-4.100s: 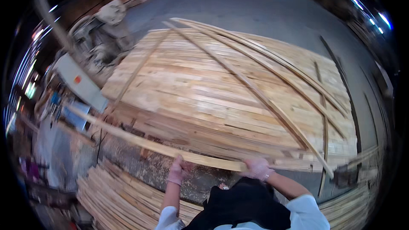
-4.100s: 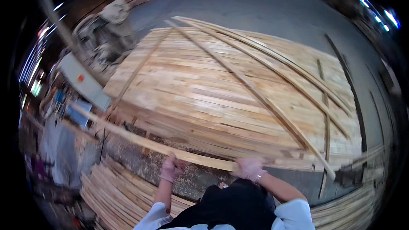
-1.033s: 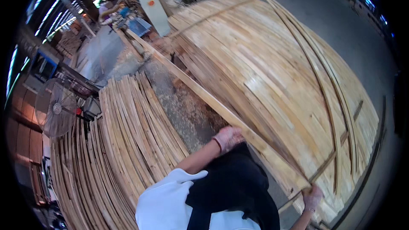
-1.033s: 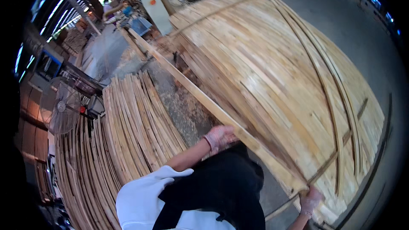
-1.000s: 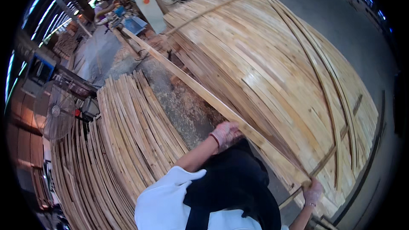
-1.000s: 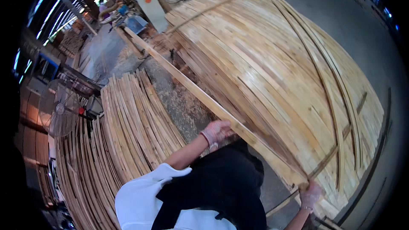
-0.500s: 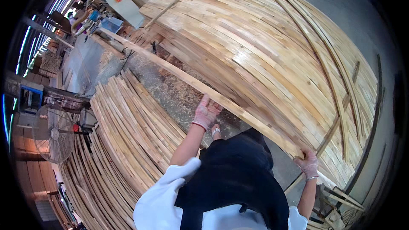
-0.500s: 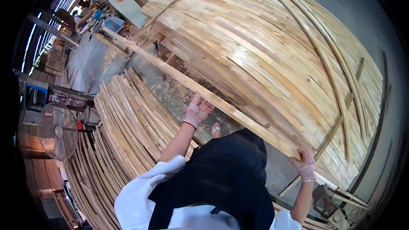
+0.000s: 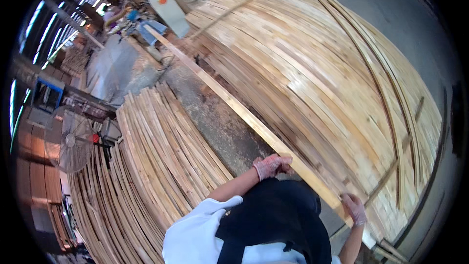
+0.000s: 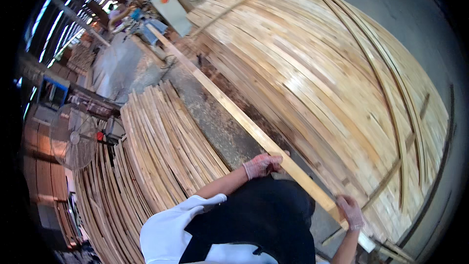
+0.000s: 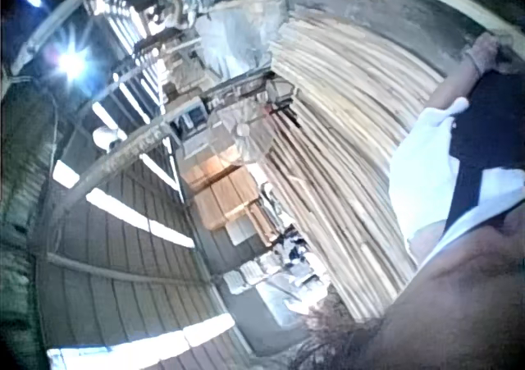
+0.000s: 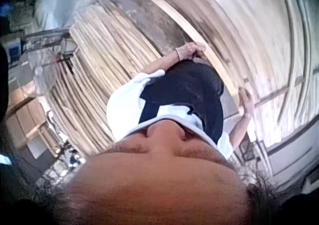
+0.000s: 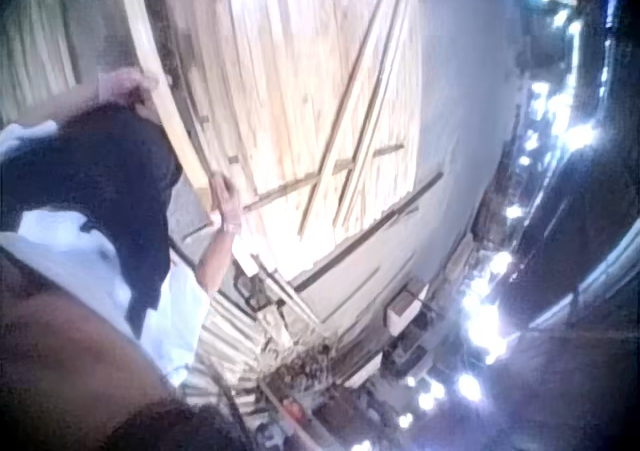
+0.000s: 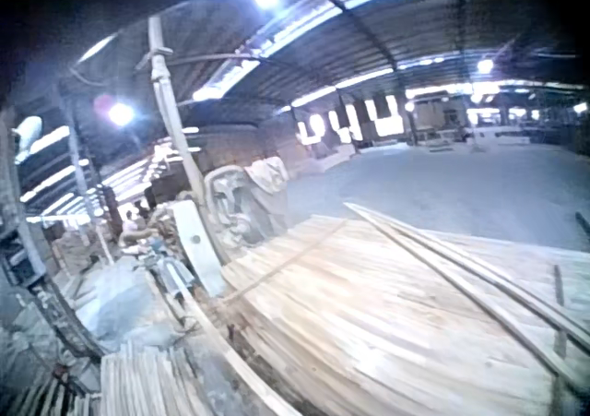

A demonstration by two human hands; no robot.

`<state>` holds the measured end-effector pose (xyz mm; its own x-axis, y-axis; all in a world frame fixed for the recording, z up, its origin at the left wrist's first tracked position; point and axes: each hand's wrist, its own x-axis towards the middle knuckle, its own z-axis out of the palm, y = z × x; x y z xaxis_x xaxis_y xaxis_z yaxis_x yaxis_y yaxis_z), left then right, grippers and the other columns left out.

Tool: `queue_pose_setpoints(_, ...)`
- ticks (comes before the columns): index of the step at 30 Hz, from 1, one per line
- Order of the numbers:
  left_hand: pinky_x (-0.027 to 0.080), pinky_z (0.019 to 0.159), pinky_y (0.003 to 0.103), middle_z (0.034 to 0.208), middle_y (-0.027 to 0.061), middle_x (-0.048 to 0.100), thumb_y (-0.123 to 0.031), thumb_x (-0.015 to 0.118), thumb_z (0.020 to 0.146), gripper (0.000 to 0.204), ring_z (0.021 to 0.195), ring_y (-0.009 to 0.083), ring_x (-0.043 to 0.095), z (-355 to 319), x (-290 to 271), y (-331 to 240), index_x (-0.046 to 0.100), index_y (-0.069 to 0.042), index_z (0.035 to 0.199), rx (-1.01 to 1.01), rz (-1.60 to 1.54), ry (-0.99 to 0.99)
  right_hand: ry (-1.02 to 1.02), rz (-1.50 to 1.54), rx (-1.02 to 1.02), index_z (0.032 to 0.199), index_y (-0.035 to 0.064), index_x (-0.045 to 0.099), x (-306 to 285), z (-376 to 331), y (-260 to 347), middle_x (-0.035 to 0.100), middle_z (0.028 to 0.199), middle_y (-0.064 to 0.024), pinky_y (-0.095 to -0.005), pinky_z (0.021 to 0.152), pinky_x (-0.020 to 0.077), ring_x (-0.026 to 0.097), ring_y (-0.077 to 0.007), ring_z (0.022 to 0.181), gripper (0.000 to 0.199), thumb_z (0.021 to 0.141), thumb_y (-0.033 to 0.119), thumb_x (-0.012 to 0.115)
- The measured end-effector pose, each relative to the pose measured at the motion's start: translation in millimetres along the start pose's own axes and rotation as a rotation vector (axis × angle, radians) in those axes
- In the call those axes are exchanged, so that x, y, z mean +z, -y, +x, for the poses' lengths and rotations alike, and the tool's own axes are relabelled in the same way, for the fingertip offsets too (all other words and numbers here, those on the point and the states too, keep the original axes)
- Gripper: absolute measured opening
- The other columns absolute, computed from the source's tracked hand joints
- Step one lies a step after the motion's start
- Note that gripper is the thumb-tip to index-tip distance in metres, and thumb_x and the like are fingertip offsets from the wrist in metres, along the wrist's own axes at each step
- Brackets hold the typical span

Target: The person picks up thin wooden strips by hand and stacks them onto a pile of lumber, aligning each strip with the ones below.

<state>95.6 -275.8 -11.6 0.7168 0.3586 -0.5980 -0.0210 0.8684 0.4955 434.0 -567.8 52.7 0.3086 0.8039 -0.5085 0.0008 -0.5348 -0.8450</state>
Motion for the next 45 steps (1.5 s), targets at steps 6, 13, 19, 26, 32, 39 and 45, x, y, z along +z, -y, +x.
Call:
queue_pose_setpoints(6, 0.054, 0.096, 0.044, 0.119, 0.0127, 0.067, -0.024, 0.07, 0.09, 0.05, 0.106, 0.028, 0.067, -33.1, -39.8, -70.0, 0.057, -0.002, 0.133, 0.246, -0.059, 0.134, -0.376, -0.208, 0.287, 0.108, 0.0119, 0.068, -95.7, -113.0, -45.4, 0.064, 0.083, -0.0067, -0.0405, 0.062, 0.051, 0.06, -0.0208, 0.071, 0.05, 0.081, 0.054, 0.075)
queue_pose_setpoints(13, 0.053, 0.096, 0.047, 0.117, 0.0154, 0.065, -0.026, 0.064, 0.093, 0.046, 0.111, 0.03, 0.063, -39.6, -36.0, -122.2, 0.053, 0.0, 0.128, 0.485, -0.558, 0.073, -0.322, -0.202, 0.172, 0.123, 0.0069, 0.062, -16.7, -99.1, -1.7, 0.066, 0.088, -0.0058, -0.0371, 0.061, 0.0523, 0.063, -0.0241, 0.079, 0.046, 0.089, 0.037, 0.072)
queue_pose_setpoints(19, 0.049, 0.082, 0.047, 0.077, 0.0046, 0.053, -0.039, 0.058, 0.094, 0.032, 0.075, 0.0257, 0.054, 7.5, -34.2, -167.9, 0.055, -0.007, 0.097, 0.364, -0.721, 0.006, -0.566, 0.039, 0.005, 0.085, 0.0013, 0.068, 145.6, 48.8, 93.6, 0.065, 0.07, -0.0043, -0.0255, 0.053, 0.045, 0.056, -0.011, 0.058, 0.025, 0.08, 0.023, 0.08)
queue_pose_setpoints(26, 0.055, 0.074, 0.05, 0.067, -0.0015, 0.053, -0.04, 0.059, 0.092, 0.029, 0.062, 0.0213, 0.055, -4.6, -160.9, -315.2, 0.057, -0.012, 0.089, 0.543, -0.423, -0.151, -0.528, -0.367, 0.038, 0.09, 0.0155, 0.077, 284.6, 129.4, 209.6, 0.074, 0.088, -0.0088, -0.0366, 0.08, 0.0539, 0.07, -0.0242, 0.085, 0.036, 0.08, 0.05, 0.076)
queue_pose_setpoints(32, 0.049, 0.067, 0.035, 0.075, 0.0037, 0.049, -0.046, 0.062, 0.091, 0.041, 0.07, 0.0192, 0.051, -1.1, -258.1, -398.2, 0.054, -0.007, 0.096, 0.759, -0.399, 0.005, -0.225, -0.295, -0.073, 0.099, 0.0152, 0.073, 353.7, 196.5, 257.3, 0.071, 0.092, -0.0129, -0.0431, 0.082, 0.0525, 0.067, -0.0323, 0.094, 0.045, 0.089, 0.056, 0.058)
queue_pose_setpoints(39, 0.035, 0.112, 0.053, 0.148, 0.0104, 0.049, -0.073, 0.031, 0.093, 0.082, 0.131, 0.0274, 0.05, 3.6, -309.5, -324.2, 0.047, -0.011, 0.145, 0.621, -0.484, -0.442, 0.14, -0.538, -0.632, 0.133, 0.0102, 0.053, 352.8, 259.5, 282.4, 0.065, 0.116, -0.0195, -0.0455, 0.089, 0.0519, 0.063, -0.0376, 0.109, 0.06, 0.086, 0.047, 0.064)
queue_pose_setpoints(45, 0.051, 0.092, 0.046, 0.111, 0.0097, 0.066, -0.065, 0.044, 0.093, 0.062, 0.101, 0.0283, 0.062, -18.6, -237.7, -141.5, 0.06, -0.01, 0.119, 0.349, -0.791, -0.846, -0.288, -0.914, -0.087, 0.124, 0.0038, 0.064, 93.7, 312.8, 176.0, 0.062, 0.128, -0.0198, -0.0432, 0.096, 0.0491, 0.06, -0.0354, 0.115, 0.062, 0.087, 0.054, 0.058)
